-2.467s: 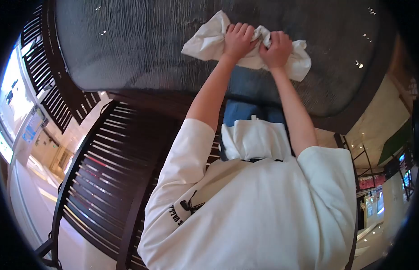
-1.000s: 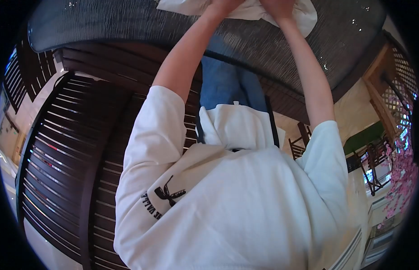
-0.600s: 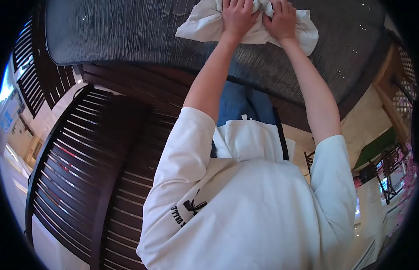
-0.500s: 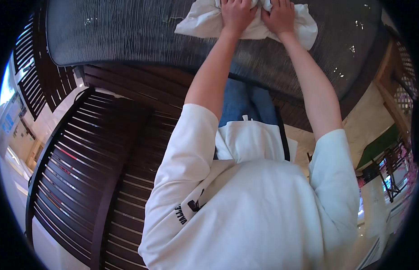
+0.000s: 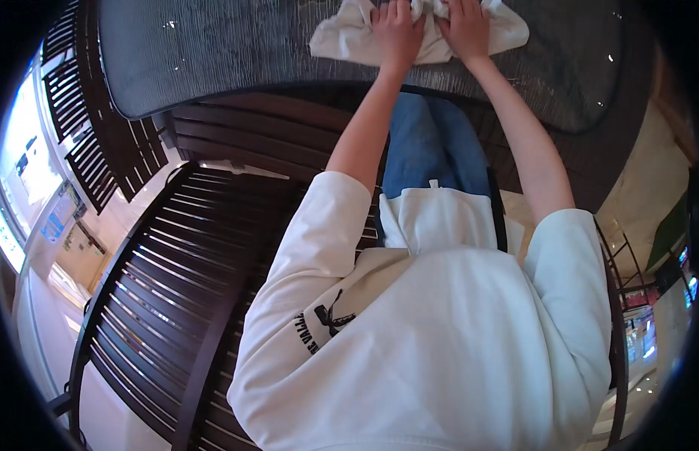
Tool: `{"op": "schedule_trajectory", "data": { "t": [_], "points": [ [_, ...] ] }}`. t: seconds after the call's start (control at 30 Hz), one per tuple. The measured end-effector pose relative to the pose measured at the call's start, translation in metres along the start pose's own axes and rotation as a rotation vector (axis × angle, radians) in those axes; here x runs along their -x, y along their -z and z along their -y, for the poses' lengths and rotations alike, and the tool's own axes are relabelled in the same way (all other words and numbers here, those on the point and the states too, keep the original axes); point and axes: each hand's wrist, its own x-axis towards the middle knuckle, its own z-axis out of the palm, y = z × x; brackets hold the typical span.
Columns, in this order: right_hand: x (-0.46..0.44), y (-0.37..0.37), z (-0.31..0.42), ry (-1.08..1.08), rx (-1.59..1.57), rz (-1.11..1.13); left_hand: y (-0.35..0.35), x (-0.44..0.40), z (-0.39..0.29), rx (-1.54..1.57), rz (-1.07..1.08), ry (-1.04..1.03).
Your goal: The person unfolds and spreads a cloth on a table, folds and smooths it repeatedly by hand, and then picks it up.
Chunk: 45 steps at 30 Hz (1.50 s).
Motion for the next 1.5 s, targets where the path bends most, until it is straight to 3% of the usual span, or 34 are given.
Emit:
{"op": "schedule_trajectory", "data": {
  "t": [0.07,0.2,0.33,0.43,0.5,0.6,0.8,0.93,1.1,1.17,1.5],
  "points": [
    [0.026,-0.003,-0.004,0.054,0.103,-0.042,-0.005,0.022,0.003,0.021,-0.062,-0.03],
    [0.057,0.006,0.001,-0.008,0.034,0.005,0.002,0.043,0.001,0.043,0.107,-0.04],
    [0.052,0.009,0.011,-0.046,0.058,-0.039,0.004,0.041,0.004,0.054,0.123,-0.081],
    [0.031,0.022,0.016,-0.083,-0.021,0.081,0.001,0.017,0.022,0.095,0.132,-0.151],
    [0.019,0.02,0.01,0.086,0.01,0.061,0.008,-0.011,0.03,0.137,0.201,-0.174],
    [-0.012,0.01,0.002,0.007,0.01,0.092,-0.004,-0.058,0.066,0.13,0.154,-0.283],
    [-0.114,-0.009,-0.03,0.108,-0.01,0.058,0.0,-0.146,0.092,-0.031,0.167,-0.166],
    [-0.116,-0.021,-0.045,0.159,0.084,0.126,0.0,-0.15,0.087,-0.035,0.229,-0.031],
    [-0.116,-0.022,-0.056,0.068,0.031,0.344,-0.009,-0.151,0.088,-0.08,0.32,-0.016],
    [-0.12,-0.023,-0.058,0.126,0.067,0.207,-0.019,-0.15,0.095,0.006,0.128,-0.137],
    [-0.119,-0.02,-0.058,0.105,0.075,0.198,-0.017,-0.151,0.091,-0.03,0.171,-0.119]
  ]
}}
